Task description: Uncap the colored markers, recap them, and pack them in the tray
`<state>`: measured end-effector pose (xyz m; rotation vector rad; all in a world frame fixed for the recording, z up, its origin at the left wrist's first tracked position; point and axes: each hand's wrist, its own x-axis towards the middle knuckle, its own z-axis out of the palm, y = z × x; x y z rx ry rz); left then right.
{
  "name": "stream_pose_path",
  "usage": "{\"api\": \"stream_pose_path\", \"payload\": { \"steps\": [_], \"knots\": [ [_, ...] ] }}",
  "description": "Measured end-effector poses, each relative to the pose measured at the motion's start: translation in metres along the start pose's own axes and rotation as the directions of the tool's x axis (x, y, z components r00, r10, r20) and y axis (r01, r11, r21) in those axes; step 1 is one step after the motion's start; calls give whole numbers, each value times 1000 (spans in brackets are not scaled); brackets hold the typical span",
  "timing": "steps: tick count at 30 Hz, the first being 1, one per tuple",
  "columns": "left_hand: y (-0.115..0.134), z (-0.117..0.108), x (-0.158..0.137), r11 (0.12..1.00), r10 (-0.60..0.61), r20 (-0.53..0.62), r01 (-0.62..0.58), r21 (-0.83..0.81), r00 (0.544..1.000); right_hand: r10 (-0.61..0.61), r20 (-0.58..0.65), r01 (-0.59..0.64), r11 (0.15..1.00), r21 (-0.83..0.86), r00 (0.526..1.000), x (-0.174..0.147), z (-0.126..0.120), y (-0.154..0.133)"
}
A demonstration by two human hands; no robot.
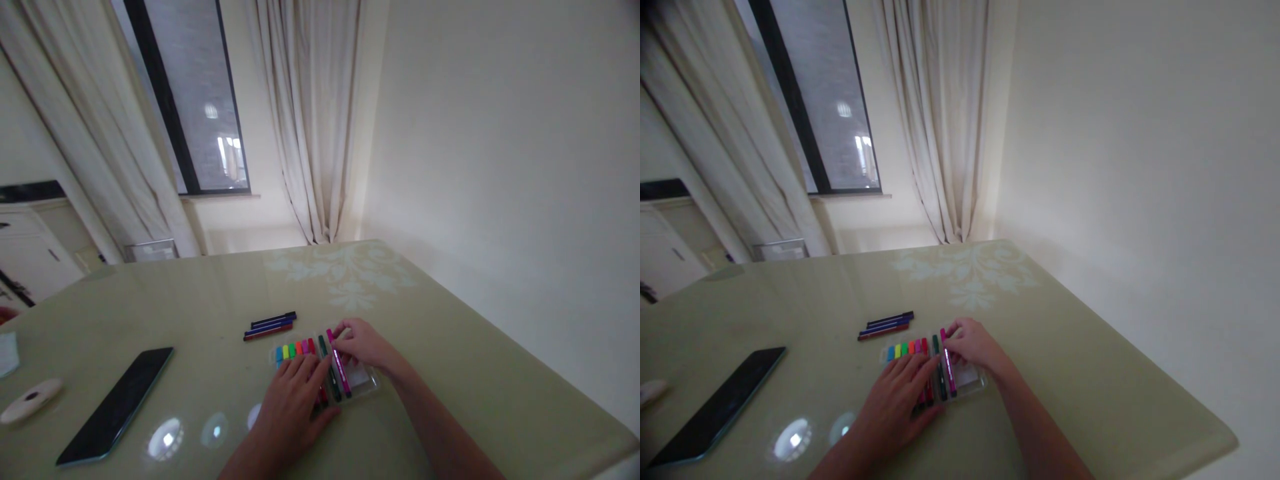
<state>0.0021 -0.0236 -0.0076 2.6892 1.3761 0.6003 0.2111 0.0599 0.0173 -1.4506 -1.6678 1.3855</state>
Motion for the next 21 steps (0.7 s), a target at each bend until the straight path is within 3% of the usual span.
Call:
{"api": "stream_pose_path", "payload": {
  "steps": [5,12,16,19,21],
  "knots": [
    [4,-7,2,999,53,76,-53,-6,996,-6,-18,6,999,-34,1000,2,9,1],
    [11,-6,0,999,29,66,-26,-36,997,-21,-63,3,965,-263,998,2,9,4],
    [4,-10,3,994,24,58,-17,-111,998,-55,-61,34,952,-305,997,3,7,7],
    [-21,-15,7,981,-142,-37,136,-136,989,-45,-67,22,950,-313,997,4,6,6],
    [-46,-18,8,952,-305,-129,299,-65,944,-69,-86,37,945,-326,994,4,6,4]
  ]
}}
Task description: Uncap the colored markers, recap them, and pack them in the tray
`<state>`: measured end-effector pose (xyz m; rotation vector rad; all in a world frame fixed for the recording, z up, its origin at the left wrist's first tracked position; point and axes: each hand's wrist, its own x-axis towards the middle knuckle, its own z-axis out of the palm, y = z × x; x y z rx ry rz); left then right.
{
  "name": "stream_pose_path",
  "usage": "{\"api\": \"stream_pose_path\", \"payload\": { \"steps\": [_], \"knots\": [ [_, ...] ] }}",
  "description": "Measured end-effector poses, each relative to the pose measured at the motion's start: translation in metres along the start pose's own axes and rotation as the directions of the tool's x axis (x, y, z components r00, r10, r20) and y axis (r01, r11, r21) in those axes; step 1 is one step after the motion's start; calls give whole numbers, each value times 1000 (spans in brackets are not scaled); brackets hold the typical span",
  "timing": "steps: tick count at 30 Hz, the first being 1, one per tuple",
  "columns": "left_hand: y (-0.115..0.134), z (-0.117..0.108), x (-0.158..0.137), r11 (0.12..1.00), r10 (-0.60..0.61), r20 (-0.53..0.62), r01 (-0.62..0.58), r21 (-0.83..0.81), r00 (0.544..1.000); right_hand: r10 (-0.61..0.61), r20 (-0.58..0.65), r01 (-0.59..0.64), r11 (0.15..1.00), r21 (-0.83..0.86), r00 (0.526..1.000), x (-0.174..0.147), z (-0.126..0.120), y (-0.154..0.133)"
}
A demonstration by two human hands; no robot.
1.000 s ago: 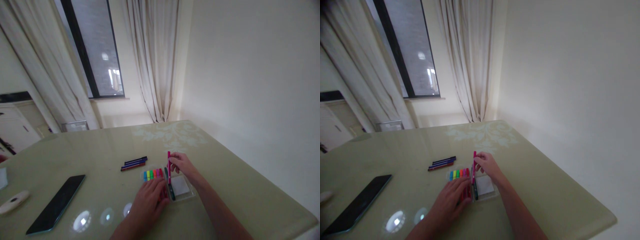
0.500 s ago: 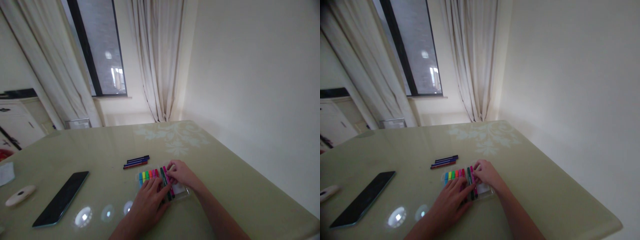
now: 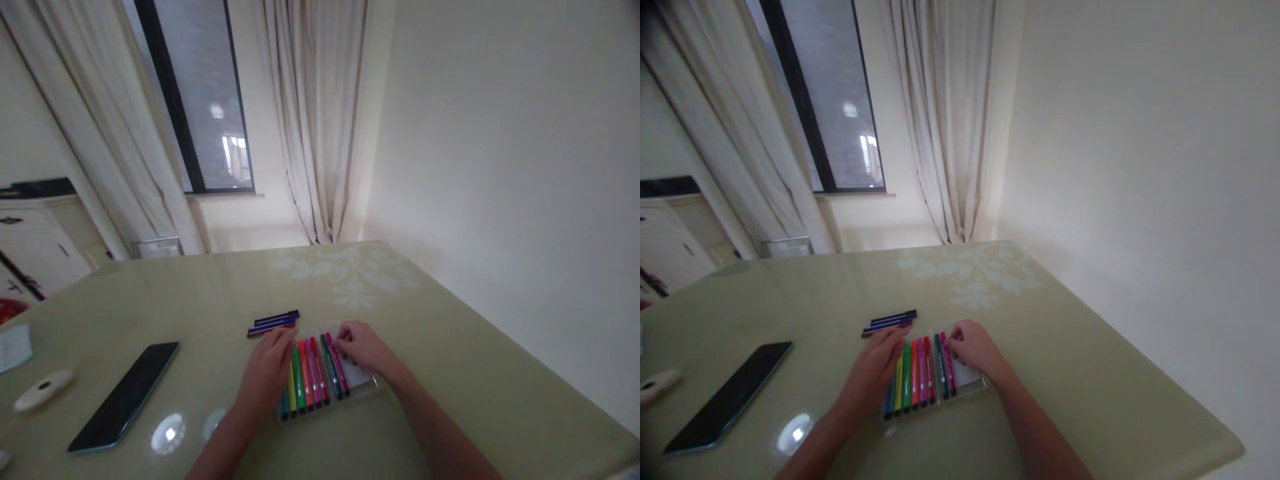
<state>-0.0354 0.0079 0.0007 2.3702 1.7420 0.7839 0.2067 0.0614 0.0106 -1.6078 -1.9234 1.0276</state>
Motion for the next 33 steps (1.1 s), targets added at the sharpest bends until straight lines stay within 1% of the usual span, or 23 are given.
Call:
{"api": "stream_pose_path", "payload": {
  "steps": [1,2,4,6,8,10,11,12,14,15,16,17,18,20,22,23,25,27,29,31,33],
  "knots": [
    [-12,-1,3,992,-88,-58,93,80,994,-15,-17,15,1000,-10,1000,0,0,-1],
    [-23,-3,5,975,-139,-72,149,162,988,-32,-35,31,999,-22,999,1,-1,-1],
    [-40,-5,5,939,-201,-69,212,272,977,-65,-72,62,997,-45,995,1,-1,-2],
    [-49,-8,5,917,-234,-41,234,322,971,-102,-104,95,993,-64,989,2,-1,-3],
    [-51,-11,4,907,-257,-34,253,336,966,-125,-129,117,991,-66,984,3,-1,-3],
    [-48,-13,6,906,-274,-68,281,317,959,-141,-140,136,990,-46,980,3,0,-5],
    [-45,-13,6,917,-273,-96,289,275,957,-155,-143,152,988,-27,978,3,2,-7],
    [-40,-13,7,937,-267,-121,287,197,956,-174,-143,176,984,-3,974,2,4,-9],
    [-27,-10,8,970,-241,-132,236,-56,961,-228,-138,240,968,78,964,0,10,-15],
    [-19,-7,7,960,-218,-120,192,-202,968,-256,-132,273,952,138,958,-1,13,-18],
    [-10,-5,6,932,-198,-94,158,-326,976,-280,-126,301,930,211,952,-2,16,-22],
    [-1,-2,5,907,-168,-66,128,-400,984,-300,-120,323,900,292,946,-3,19,-25],
    [8,0,3,892,-141,-55,103,-439,989,-314,-113,333,865,375,943,-3,21,-28],
    [23,2,0,876,-116,-46,81,-476,992,-313,-91,314,801,510,946,-4,21,-31],
    [31,3,-5,880,-85,-46,54,-471,995,-268,-86,266,765,586,960,-3,15,-31],
    [34,4,-7,893,-53,-49,26,-448,997,-236,-91,242,760,603,968,-2,10,-29],
    [36,6,-12,932,67,-43,-78,-353,997,-164,-115,200,768,609,980,-1,-5,-24],
    [38,12,-18,950,219,7,-212,-228,976,-107,-122,159,794,587,987,0,-20,-17],
    [41,17,-23,941,325,95,-311,-135,941,-72,-112,122,833,539,991,0,-31,-11],
    [45,19,-26,936,353,166,-343,-85,921,-53,-59,74,878,473,997,-1,-35,-5],
    [48,19,-26,939,344,203,-340,-54,917,-46,43,25,915,404,998,-2,-32,-2]
  ]
}}
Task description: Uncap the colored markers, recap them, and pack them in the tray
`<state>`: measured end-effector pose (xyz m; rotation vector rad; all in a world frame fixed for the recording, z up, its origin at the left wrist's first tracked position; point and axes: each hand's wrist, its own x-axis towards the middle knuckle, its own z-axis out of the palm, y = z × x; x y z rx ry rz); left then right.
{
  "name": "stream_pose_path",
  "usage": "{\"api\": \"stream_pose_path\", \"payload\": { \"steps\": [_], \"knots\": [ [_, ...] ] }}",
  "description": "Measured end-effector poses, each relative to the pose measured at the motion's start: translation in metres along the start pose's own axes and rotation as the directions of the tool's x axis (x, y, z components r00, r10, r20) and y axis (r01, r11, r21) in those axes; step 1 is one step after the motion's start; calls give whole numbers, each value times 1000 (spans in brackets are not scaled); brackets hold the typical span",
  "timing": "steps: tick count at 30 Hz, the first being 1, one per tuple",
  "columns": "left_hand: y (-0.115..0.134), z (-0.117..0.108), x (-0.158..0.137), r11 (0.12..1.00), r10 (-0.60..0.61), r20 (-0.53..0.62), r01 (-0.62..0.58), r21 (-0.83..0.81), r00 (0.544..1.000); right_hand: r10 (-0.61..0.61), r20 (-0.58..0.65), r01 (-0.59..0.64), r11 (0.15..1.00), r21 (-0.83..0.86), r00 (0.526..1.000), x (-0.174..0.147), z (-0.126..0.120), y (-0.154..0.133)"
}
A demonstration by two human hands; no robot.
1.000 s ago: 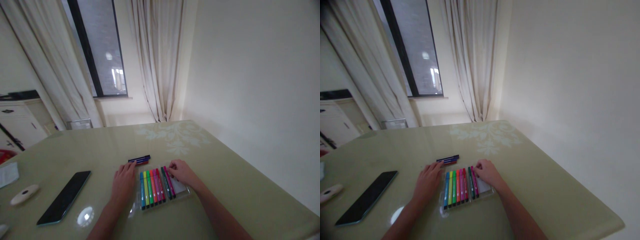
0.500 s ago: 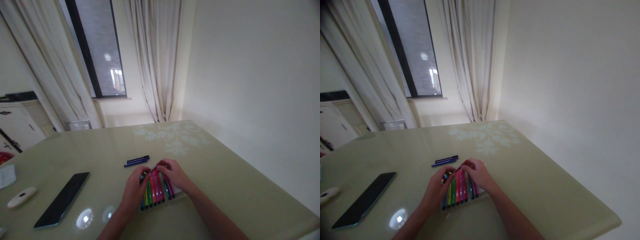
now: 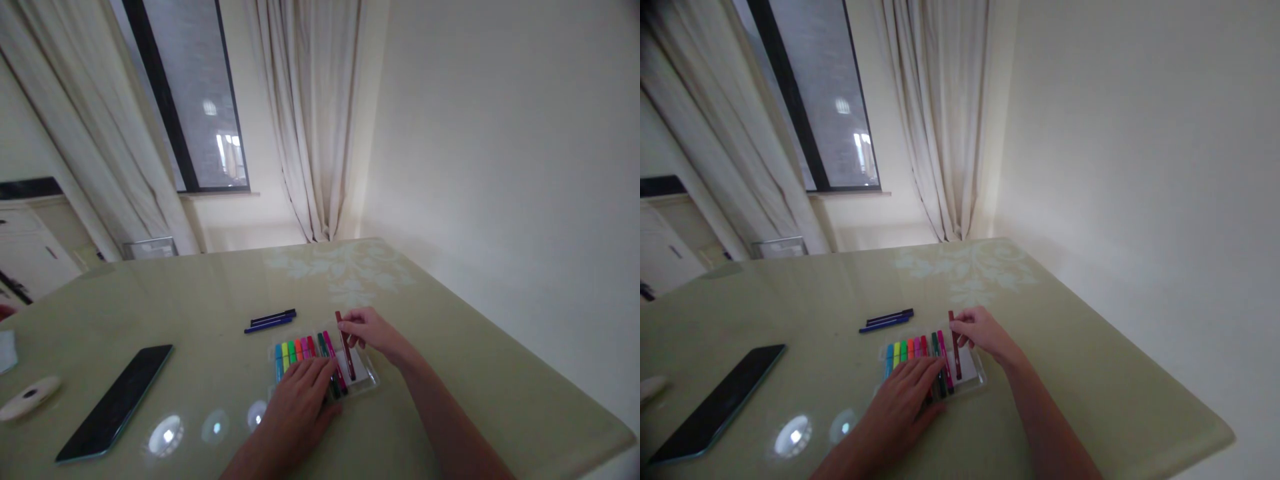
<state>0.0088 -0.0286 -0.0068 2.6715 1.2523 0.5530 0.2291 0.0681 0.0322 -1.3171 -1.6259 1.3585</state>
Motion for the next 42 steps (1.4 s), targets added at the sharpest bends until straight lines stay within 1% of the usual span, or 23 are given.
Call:
{"api": "stream_pose_path", "payload": {
  "steps": [2,3,7,11,13,16,19,20,21,22,23,24,25,27,28,30,33,35,37,39,40,41,42],
  "knots": [
    [2,-3,1,1000,1,21,-2,27,1000,48,68,-44,997,-65,997,0,7,5],
    [3,-5,1,999,6,30,-7,42,1000,66,73,-58,994,-97,995,0,11,8],
    [4,-9,2,996,12,58,-17,86,998,99,-27,-103,969,-227,995,1,24,13],
    [5,-7,2,997,3,55,-7,79,998,70,-102,-102,929,-356,992,1,29,13],
    [7,-6,2,998,-5,49,2,64,999,40,-138,-91,918,-387,990,0,30,13],
    [8,-8,1,1000,-10,47,9,22,999,28,-144,-85,911,-403,989,0,30,14],
    [-2,-11,3,997,-19,38,22,-78,999,24,-137,-81,901,-425,990,1,27,15],
    [-10,-13,4,993,-49,12,50,-110,999,18,-134,-75,898,-435,991,1,26,15],
    [-21,-14,4,986,-108,-29,103,-130,994,6,-135,-66,892,-446,991,2,24,14],
    [-33,-15,4,977,-184,-86,173,-126,979,-12,-142,-55,885,-462,990,3,23,14],
    [-46,-17,3,963,-265,-154,254,-89,952,-34,-154,-45,875,-482,987,3,22,14],
    [-60,-18,2,935,-352,-222,355,-29,909,-59,-168,-34,865,-501,984,4,21,13],
    [-73,-20,0,893,-424,-263,449,38,866,-82,-177,-21,856,-517,981,5,20,13],
    [-92,-23,-5,808,-514,-269,565,166,815,-111,-186,-4,848,-530,976,6,19,13],
    [-98,-25,-8,771,-543,-268,599,216,796,-120,-189,2,848,-530,975,7,19,12],
    [-105,-30,-12,725,-578,-253,631,277,776,-137,-197,12,849,-528,971,8,19,12],
    [-106,-35,-14,707,-592,-259,646,288,763,-166,-216,30,853,-521,962,8,20,11],
    [-106,-38,-13,719,-583,-298,651,243,756,-188,-222,52,861,-505,957,7,23,10],
    [-101,-40,-9,776,-563,-338,623,97,754,-208,-200,94,881,-464,957,7,28,8],
    [-90,-40,-3,839,-540,-351,524,-149,765,-232,-136,167,912,-374,963,6,35,6],
    [-81,-38,0,849,-525,-346,449,-280,777,-244,-98,204,930,-307,965,5,39,4],
    [-71,-37,3,841,-516,-344,387,-378,784,-254,-63,234,945,-230,965,5,44,3],
    [-60,-35,6,829,-506,-326,347,-437,798,-261,-36,254,956,-147,965,4,48,1]
  ]
}}
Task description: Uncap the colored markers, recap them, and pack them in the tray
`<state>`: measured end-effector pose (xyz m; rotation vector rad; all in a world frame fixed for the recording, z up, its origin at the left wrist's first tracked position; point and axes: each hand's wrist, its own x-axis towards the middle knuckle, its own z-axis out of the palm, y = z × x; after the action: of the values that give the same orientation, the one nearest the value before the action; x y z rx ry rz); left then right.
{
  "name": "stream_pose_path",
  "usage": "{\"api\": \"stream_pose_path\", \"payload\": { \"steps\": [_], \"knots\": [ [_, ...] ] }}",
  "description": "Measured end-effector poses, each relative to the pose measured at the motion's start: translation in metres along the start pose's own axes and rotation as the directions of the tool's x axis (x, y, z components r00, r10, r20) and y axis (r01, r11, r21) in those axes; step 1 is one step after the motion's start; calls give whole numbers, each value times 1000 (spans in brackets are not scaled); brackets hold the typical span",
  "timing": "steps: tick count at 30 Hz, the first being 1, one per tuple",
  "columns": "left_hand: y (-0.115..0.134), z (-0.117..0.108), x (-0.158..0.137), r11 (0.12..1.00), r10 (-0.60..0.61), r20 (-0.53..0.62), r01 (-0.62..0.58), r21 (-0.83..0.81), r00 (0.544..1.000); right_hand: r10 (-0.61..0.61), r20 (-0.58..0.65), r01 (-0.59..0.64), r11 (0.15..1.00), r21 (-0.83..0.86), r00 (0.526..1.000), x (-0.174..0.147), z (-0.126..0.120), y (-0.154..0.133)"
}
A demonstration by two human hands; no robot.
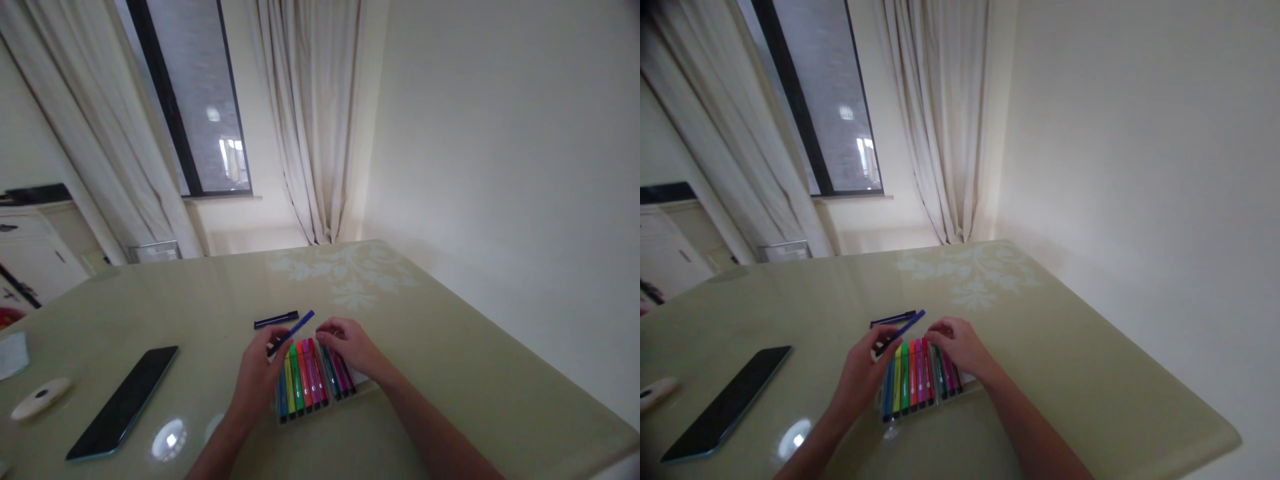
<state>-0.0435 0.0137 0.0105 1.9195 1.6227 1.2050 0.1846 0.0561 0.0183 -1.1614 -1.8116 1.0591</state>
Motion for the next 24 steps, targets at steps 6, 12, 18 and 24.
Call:
{"api": "stream_pose_path", "payload": {
  "steps": [6,12,18,24],
  "knots": [
    [30,23,-17,977,2,99,19,-211,995,21,23,-28,917,399,1000,-3,13,-11],
    [30,29,-25,987,47,179,-17,-163,983,128,-44,-89,865,494,991,3,-4,-5],
    [27,38,-38,941,263,330,-317,120,906,171,-65,-124,885,449,983,7,-30,3],
    [25,32,-39,866,287,416,-419,271,863,263,-54,-241,935,260,963,5,-38,11]
  ]
}}
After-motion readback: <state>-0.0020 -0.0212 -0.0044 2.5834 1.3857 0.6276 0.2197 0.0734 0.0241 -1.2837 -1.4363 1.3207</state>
